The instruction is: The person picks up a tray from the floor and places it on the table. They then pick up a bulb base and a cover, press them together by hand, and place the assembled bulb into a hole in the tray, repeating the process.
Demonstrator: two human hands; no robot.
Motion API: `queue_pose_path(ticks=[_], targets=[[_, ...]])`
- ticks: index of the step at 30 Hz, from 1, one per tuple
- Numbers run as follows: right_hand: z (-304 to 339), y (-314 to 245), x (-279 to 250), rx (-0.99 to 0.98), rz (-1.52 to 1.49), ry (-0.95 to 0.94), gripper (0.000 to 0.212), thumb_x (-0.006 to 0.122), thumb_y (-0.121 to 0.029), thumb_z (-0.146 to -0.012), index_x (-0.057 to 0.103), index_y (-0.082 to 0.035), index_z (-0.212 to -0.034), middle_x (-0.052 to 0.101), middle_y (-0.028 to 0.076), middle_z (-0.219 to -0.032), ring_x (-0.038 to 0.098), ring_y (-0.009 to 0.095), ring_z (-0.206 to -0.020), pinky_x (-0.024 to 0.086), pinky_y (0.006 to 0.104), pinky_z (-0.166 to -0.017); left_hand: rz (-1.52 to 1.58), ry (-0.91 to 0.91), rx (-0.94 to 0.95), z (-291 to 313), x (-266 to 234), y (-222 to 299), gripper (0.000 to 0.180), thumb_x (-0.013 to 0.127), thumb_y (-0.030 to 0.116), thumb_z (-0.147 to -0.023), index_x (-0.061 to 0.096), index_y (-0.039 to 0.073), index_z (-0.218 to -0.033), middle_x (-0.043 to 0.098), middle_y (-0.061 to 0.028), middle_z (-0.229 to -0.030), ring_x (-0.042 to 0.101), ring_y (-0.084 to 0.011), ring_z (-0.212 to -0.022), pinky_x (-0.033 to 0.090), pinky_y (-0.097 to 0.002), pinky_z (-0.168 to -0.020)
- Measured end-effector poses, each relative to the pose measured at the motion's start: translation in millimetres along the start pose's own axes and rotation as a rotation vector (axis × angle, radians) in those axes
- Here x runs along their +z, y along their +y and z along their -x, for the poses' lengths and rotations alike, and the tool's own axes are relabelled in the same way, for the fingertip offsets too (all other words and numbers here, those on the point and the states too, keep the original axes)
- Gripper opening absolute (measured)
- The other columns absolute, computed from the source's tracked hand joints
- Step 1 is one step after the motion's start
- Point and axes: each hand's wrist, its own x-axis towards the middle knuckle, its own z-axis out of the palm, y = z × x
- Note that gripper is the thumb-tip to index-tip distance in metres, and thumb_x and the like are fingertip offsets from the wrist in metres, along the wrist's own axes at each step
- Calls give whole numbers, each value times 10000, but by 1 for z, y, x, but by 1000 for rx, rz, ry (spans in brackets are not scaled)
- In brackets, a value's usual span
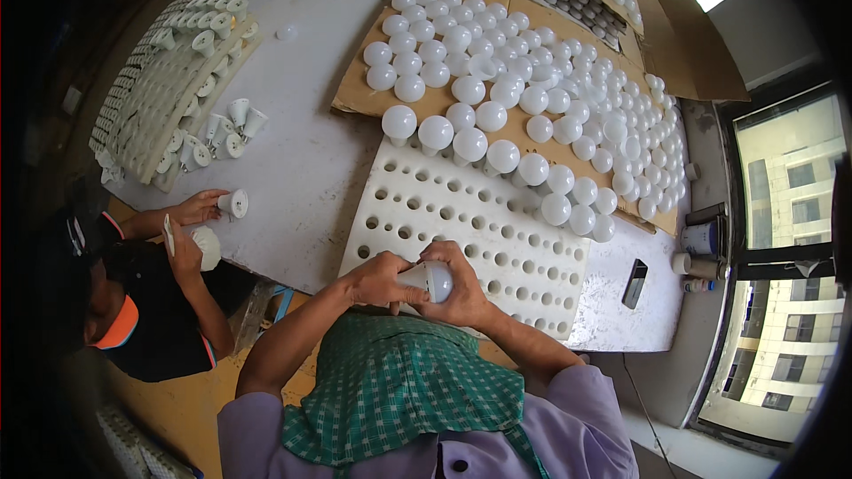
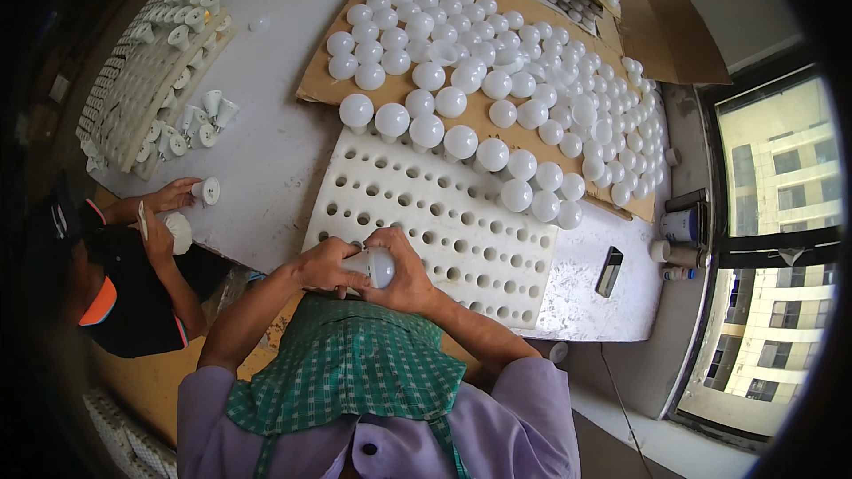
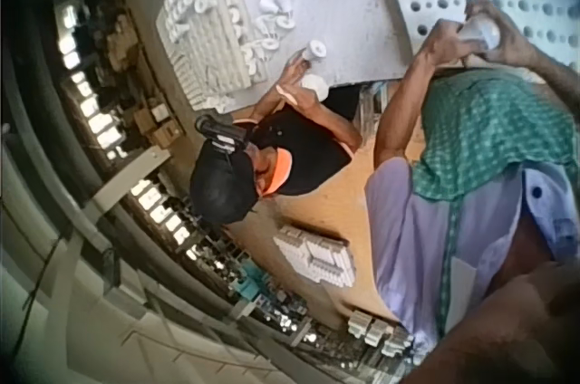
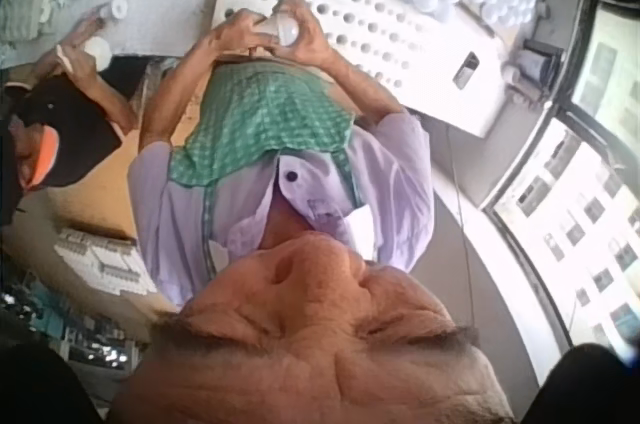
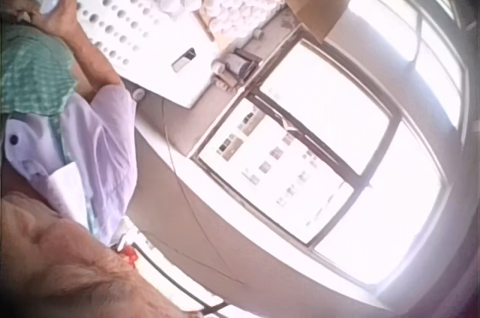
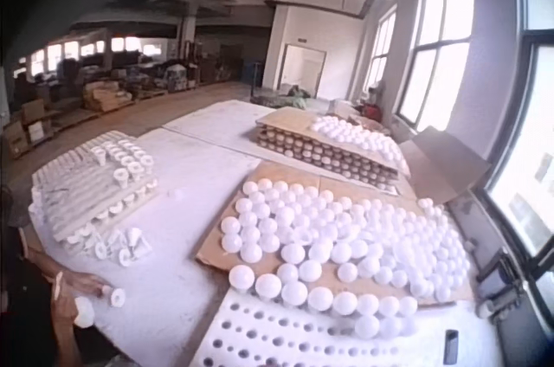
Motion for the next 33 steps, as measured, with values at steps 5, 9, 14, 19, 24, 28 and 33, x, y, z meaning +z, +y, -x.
queue_pose_path(ticks=[5,9,14,19,24,28,33], targets=[[1,18,-59,124,254,108,570,822,-106,-600,482,-57,-1054,517,139,-1061,544,283,-982,479,373,-830,79,151,28,-14,-11,-26,592,751,290,-787,533,-112,-1163,665,-196,-983,668,-190,-819,527,-276,-610],[-17,47,-131,131,849,267,545,794,-145,-623,540,-83,-1102,523,136,-1119,523,329,-1015,475,425,-847,40,442,48,-5,-41,-51,493,702,205,-818,534,-88,-1176,651,-201,-1064,662,-184,-882,527,-262,-644],[-31,73,-156,225,1102,54,522,780,-202,-662,570,-99,-1129,540,113,-1129,502,320,-1064,450,408,-892,-72,648,107,-2,-82,-85,394,665,99,-829,542,-69,-1164,642,-202,-1089,651,-165,-910,529,-251,-669],[-93,69,-185,284,740,441,390,737,-177,-733,587,-86,-1081,583,122,-1095,603,293,-904,487,411,-793,-223,1347,146,42,-147,-132,367,638,2,-801,558,-29,-1158,641,-162,-1121,654,-216,-937,511,-264,-756],[-162,137,-233,615,1070,138,587,687,-334,-757,507,-138,-1281,525,111,-1282,579,316,-1069,479,417,-891,-801,1557,-117,70,-204,-156,592,560,-108,-723,428,-12,-1292,454,-245,-1338,433,-366,-1259,377,-395,-1024],[-173,160,-251,669,1203,25,714,737,-358,-681,484,-118,-1305,525,164,-1264,558,338,-1106,467,434,-908,-736,1405,-329,49,-228,-180,710,486,-156,-694,280,-23,-1360,248,-266,-1458,232,-389,-1366,201,-417,-1137],[-174,109,-239,653,1134,221,640,740,-331,-684,521,-98,-1238,529,189,-1231,582,366,-1021,480,445,-881,-785,1410,-330,50,-231,-180,658,486,-158,-705,360,4,-1331,376,-241,-1396,344,-379,-1306,289,-425,-1090]])
